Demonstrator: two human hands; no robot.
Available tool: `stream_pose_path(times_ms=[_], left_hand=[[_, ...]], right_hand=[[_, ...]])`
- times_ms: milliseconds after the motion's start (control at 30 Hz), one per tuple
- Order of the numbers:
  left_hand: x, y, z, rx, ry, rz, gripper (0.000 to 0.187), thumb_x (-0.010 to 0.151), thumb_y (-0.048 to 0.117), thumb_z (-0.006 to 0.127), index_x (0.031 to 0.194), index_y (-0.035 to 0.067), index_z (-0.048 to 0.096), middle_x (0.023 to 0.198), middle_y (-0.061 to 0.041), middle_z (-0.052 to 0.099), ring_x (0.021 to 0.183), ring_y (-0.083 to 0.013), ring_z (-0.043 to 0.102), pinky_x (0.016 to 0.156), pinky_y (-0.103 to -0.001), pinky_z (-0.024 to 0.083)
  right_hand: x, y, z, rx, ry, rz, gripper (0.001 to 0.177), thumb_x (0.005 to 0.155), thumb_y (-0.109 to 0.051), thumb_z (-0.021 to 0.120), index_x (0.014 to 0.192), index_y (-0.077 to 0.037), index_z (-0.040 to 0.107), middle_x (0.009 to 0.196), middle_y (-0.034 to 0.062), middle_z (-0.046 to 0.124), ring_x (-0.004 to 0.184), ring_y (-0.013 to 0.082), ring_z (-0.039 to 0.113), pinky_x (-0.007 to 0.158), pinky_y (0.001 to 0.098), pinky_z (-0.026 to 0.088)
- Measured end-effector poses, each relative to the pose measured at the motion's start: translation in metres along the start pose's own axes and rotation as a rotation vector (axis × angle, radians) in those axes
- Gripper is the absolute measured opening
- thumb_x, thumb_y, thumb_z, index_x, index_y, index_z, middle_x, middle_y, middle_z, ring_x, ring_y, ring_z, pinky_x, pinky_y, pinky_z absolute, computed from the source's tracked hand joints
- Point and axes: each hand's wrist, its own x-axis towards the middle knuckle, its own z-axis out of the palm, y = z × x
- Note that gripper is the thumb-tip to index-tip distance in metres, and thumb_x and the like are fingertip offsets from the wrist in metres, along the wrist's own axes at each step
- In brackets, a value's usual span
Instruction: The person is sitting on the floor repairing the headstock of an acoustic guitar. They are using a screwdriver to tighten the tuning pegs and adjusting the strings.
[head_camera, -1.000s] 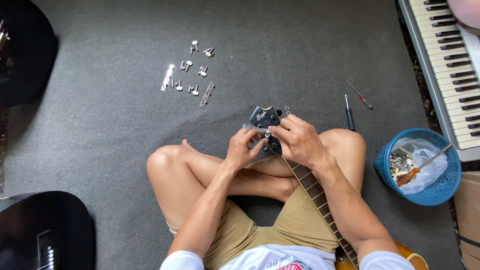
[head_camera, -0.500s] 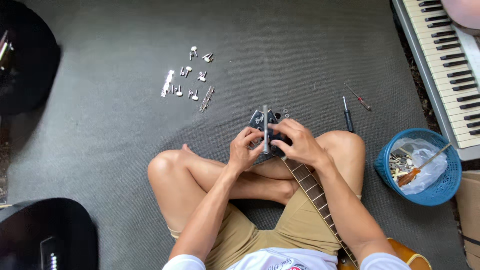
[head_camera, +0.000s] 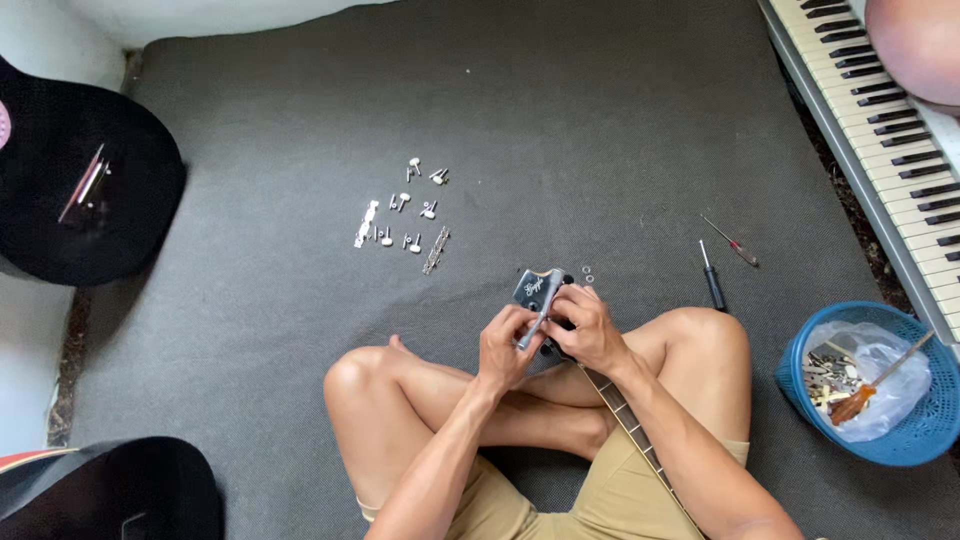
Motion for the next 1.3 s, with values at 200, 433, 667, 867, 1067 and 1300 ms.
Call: stream_pose_path(times_ms=[200, 433, 667, 867, 1067, 1300], left_hand=[[0.005, 0.02, -0.007, -0.052, -0.058, -0.035, 0.011, 0.082, 0.012, 0.079, 0.092, 0.012, 0.079, 0.08, -0.006, 0.067, 0.056, -0.0209, 0.063, 0.053, -0.031, 0.054], [-0.001, 0.006, -0.003, -0.105, 0.002, -0.036, 0.009, 0.082, 0.009, 0.08, 0.09, 0.01, 0.077, 0.074, -0.006, 0.065, 0.055, -0.0208, 0.063, 0.051, -0.03, 0.054], [0.0, 0.009, -0.004, -0.143, -0.072, -0.064, 0.017, 0.079, 0.001, 0.077, 0.096, 0.005, 0.076, 0.083, -0.008, 0.067, 0.064, -0.02, 0.066, 0.055, -0.029, 0.057], [-0.003, -0.001, -0.001, -0.117, -0.061, -0.066, 0.013, 0.081, 0.004, 0.08, 0.093, 0.009, 0.076, 0.085, -0.007, 0.07, 0.067, -0.0215, 0.068, 0.058, -0.03, 0.058], [0.0, 0.01, -0.006, -0.136, -0.111, -0.076, 0.011, 0.081, 0.004, 0.078, 0.092, 0.006, 0.074, 0.096, -0.011, 0.072, 0.079, -0.0291, 0.072, 0.066, -0.038, 0.058], [0.002, 0.006, -0.005, -0.179, -0.025, -0.089, 0.014, 0.081, 0.004, 0.078, 0.095, 0.005, 0.077, 0.085, -0.01, 0.072, 0.065, -0.0208, 0.069, 0.056, -0.029, 0.058]], right_hand=[[0.007, -0.021, -0.015, 0.152, -0.056, 0.04, 0.012, 0.08, -0.009, 0.081, 0.076, -0.013, 0.071, 0.082, 0.0015, 0.067, 0.076, 0.0259, 0.066, 0.074, 0.0375, 0.049], [0.0, -0.017, 0.0, 0.125, 0.0, 0.069, 0.012, 0.081, -0.012, 0.08, 0.08, -0.015, 0.069, 0.08, 0.0011, 0.064, 0.076, 0.0239, 0.065, 0.073, 0.0359, 0.047], [0.001, -0.017, -0.006, 0.131, -0.016, 0.069, 0.01, 0.083, -0.004, 0.077, 0.084, -0.012, 0.07, 0.085, 0.0028, 0.066, 0.079, 0.0256, 0.065, 0.075, 0.0352, 0.047], [0.008, -0.03, -0.01, 0.108, -0.015, 0.075, 0.011, 0.084, -0.012, 0.079, 0.083, -0.015, 0.069, 0.08, 0.0011, 0.064, 0.074, 0.0232, 0.063, 0.073, 0.0338, 0.046], [0.002, -0.019, -0.005, 0.14, -0.007, 0.073, 0.013, 0.082, -0.006, 0.08, 0.079, -0.01, 0.068, 0.081, 0.004, 0.063, 0.074, 0.0258, 0.062, 0.073, 0.0357, 0.047], [0.003, -0.021, -0.005, 0.1, -0.009, 0.096, 0.017, 0.078, -0.011, 0.083, 0.082, -0.014, 0.067, 0.08, 0.0028, 0.063, 0.075, 0.0245, 0.063, 0.073, 0.0364, 0.046]])
